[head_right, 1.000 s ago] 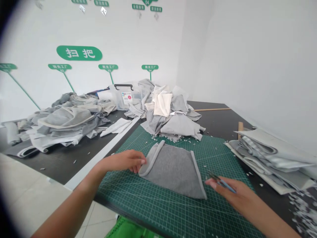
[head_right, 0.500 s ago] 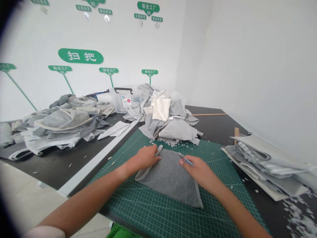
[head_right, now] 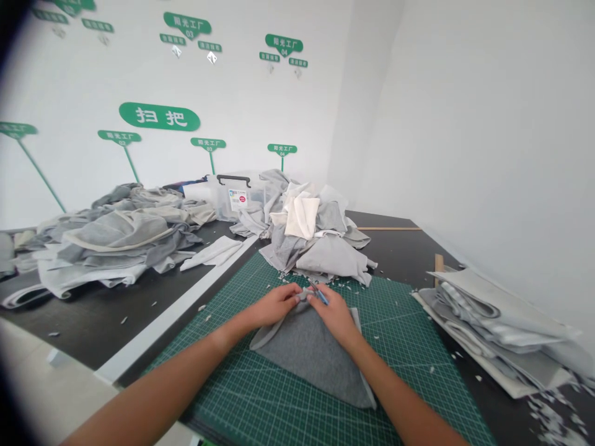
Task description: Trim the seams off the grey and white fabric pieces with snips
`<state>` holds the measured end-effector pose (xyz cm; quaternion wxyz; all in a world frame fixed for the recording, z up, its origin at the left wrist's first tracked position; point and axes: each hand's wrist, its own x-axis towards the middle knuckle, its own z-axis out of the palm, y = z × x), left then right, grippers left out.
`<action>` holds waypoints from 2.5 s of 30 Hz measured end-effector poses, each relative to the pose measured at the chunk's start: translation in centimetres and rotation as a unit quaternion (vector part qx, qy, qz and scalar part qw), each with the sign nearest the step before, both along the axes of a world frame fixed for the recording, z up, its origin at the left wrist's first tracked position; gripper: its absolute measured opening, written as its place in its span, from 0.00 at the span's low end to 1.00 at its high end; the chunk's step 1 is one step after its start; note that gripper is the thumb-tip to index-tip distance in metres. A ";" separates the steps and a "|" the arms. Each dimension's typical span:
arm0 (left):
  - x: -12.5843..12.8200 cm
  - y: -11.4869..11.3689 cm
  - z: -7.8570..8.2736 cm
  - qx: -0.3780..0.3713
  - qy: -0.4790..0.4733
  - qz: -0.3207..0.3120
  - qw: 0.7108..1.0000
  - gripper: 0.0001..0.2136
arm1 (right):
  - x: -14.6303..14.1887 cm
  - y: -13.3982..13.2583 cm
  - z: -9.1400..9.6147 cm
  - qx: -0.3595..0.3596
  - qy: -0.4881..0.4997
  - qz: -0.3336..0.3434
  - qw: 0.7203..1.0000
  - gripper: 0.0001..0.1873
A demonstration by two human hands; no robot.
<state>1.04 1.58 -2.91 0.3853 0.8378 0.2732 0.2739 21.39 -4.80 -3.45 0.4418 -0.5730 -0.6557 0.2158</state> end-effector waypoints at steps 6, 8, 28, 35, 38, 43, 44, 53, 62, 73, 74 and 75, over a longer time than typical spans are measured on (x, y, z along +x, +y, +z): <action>-0.2 -0.8 0.3 0.024 -0.003 0.044 0.999 0.12 | -0.1 -0.4 -0.4 0.007 -0.013 -0.013 1.000 0.16; -0.3 -1.2 0.7 0.048 -0.006 0.051 0.998 0.13 | -0.3 -0.6 -0.2 0.010 -0.020 -0.007 1.000 0.16; 0.5 -0.1 -0.1 0.030 -0.034 0.040 0.998 0.18 | 0.1 -0.6 0.0 0.022 0.032 -0.015 0.999 0.15; 0.4 -0.5 -0.2 0.010 -0.033 0.017 0.999 0.15 | 0.3 -0.5 -0.1 0.008 0.046 -0.013 0.999 0.13; 0.3 -1.1 0.2 -0.001 -0.041 0.035 0.999 0.12 | 0.3 -0.6 -0.2 0.003 0.045 -0.012 0.999 0.13; 0.2 -1.9 1.0 0.041 -0.035 0.065 0.996 0.11 | 0.0 -0.7 0.0 0.002 0.036 -0.007 0.999 0.13; 0.2 -2.0 1.0 0.048 -0.036 0.067 0.996 0.11 | 0.0 -0.7 0.0 0.002 0.033 -0.007 0.999 0.13; 0.5 -2.2 1.5 0.089 -0.045 0.064 0.993 0.10 | -0.2 -0.8 0.4 0.001 0.026 -0.002 1.000 0.15; 0.7 -1.9 1.1 0.063 -0.058 0.087 0.992 0.14 | -0.5 -0.8 0.8 -0.009 0.034 0.013 0.999 0.16; 0.9 -2.0 0.9 0.044 -0.055 0.065 0.995 0.10 | -0.4 -0.9 0.4 -0.008 0.031 0.006 0.999 0.17; 0.9 -2.0 0.8 0.045 -0.052 0.059 0.996 0.10 | -0.4 -0.9 0.4 -0.008 0.030 0.004 1.000 0.17; 0.9 -2.0 0.8 0.047 -0.051 0.052 0.996 0.11 | -0.4 -0.9 0.4 -0.008 0.029 0.002 1.000 0.17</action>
